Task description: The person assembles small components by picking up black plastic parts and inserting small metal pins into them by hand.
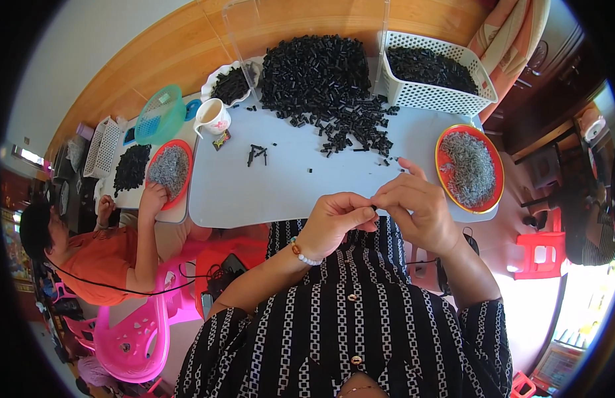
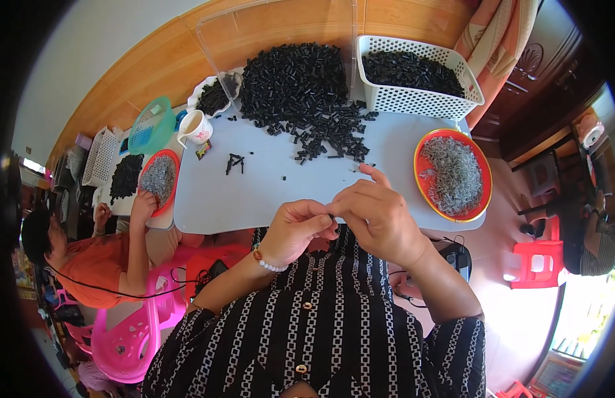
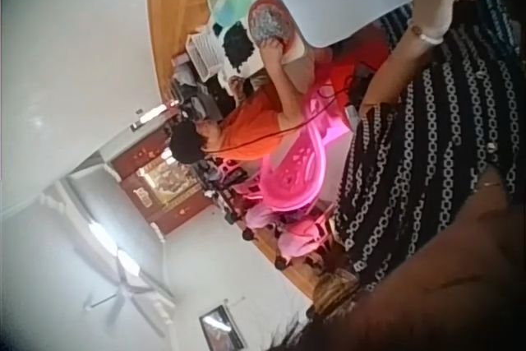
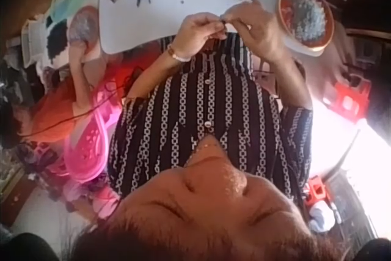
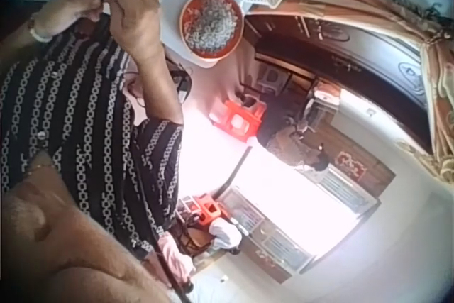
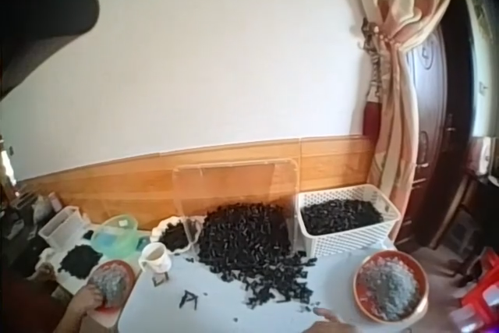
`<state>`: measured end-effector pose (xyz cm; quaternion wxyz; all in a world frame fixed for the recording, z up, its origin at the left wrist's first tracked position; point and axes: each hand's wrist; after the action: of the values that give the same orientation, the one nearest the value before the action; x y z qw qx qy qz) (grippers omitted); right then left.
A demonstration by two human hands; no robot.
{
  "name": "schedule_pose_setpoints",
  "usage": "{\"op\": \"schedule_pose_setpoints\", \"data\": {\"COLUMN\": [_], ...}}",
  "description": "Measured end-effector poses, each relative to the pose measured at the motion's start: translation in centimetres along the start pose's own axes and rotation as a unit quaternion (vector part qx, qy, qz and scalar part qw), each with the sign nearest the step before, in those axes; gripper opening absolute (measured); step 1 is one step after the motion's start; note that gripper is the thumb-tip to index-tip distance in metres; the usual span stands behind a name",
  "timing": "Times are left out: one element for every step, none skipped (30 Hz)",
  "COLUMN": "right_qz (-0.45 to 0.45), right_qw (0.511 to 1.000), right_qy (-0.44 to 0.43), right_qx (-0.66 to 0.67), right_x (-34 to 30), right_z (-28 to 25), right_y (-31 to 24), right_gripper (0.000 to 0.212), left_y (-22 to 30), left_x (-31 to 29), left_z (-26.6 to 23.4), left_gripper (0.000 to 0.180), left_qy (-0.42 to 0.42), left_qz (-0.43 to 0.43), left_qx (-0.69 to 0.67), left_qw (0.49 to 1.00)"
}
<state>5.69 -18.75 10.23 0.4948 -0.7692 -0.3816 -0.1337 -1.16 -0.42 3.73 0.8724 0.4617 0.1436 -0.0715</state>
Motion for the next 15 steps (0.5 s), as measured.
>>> {"op": "schedule_pose_setpoints", "data": {"right_qz": [0.0, -0.018, -0.035, -0.035, 0.007, 0.049, 0.049, 0.085, 0.122, 0.122, 0.065, 0.007, -0.019, -0.019, -0.042], "right_qw": [1.0, 1.0, 0.999, 0.999, 1.0, 0.998, 0.998, 0.995, 0.989, 0.989, 0.997, 0.999, 0.999, 0.999, 0.997], "right_qy": [0.0, 0.004, 0.008, 0.008, -0.006, -0.019, -0.019, -0.002, 0.015, 0.016, 0.026, 0.036, 0.033, 0.034, 0.036], "right_qx": [0.0, -0.017, -0.034, -0.033, -0.005, 0.023, 0.024, 0.052, 0.081, 0.081, 0.039, -0.003, -0.037, -0.036, -0.059], "right_x": [-0.1, -0.1, -0.2, -0.2, -0.3, -0.3, -0.3, -0.4, -0.5, -0.6, -0.6, -0.7, -0.7, -0.7, -0.8], "right_z": [0.1, 0.3, 0.3, 0.3, 0.1, 0.0, 0.1, 0.2, 0.4, 0.6, 0.7, 0.8, 0.9, 1.0, 1.2], "right_y": [0.0, 0.0, 0.1, 0.2, 0.3, 0.4, 0.4, 0.4, 0.3, 0.3, 0.3, 0.3, 0.2, 0.3, 0.5], "right_gripper": [0.015, 0.016, 0.017, 0.017, 0.018, 0.021, 0.021, 0.024, 0.029, 0.029, 0.031, 0.034, 0.035, 0.035, 0.035], "left_y": [-0.1, -0.3, -0.4, -0.5, -0.6, -0.6, -0.5, -0.2, -0.1, 0.0, 0.0, 0.0, -0.2, -0.4, -0.5], "left_x": [0.1, 0.2, 0.3, 0.3, 0.3, 0.3, 0.5, 0.8, 1.0, 1.0, 1.1, 1.2, 1.2, 1.3, 1.3], "left_z": [-0.1, -0.2, -0.3, -0.3, -0.4, -0.4, -0.5, -0.6, -0.7, -0.6, -0.5, -0.4, -0.4, -0.5, -0.6], "left_gripper": [0.013, 0.013, 0.013, 0.013, 0.013, 0.013, 0.013, 0.013, 0.013, 0.013, 0.013, 0.013, 0.013, 0.012, 0.012], "left_qy": [0.0, 0.005, 0.011, 0.011, 0.0, -0.012, -0.012, -0.036, -0.06, -0.06, -0.064, -0.067, -0.066, -0.074, -0.081], "left_qz": [0.0, 0.004, 0.008, 0.008, 0.007, 0.005, 0.006, -0.015, -0.036, -0.036, -0.042, -0.047, -0.047, -0.059, -0.072], "left_qx": [0.0, 0.005, 0.01, 0.01, -0.003, -0.016, -0.015, -0.052, -0.089, -0.089, -0.092, -0.096, -0.095, -0.116, -0.137], "left_qw": [1.0, 1.0, 1.0, 1.0, 1.0, 1.0, 1.0, 0.998, 0.994, 0.994, 0.993, 0.992, 0.992, 0.989, 0.985]}}
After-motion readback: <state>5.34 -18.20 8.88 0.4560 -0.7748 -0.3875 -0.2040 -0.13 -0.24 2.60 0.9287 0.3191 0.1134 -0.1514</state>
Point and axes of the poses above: each hand's wrist, its own x-axis towards the middle knuckle, its own z-axis out of the palm, y = z × x, and after that the axes turned 15 degrees about y, right-handed
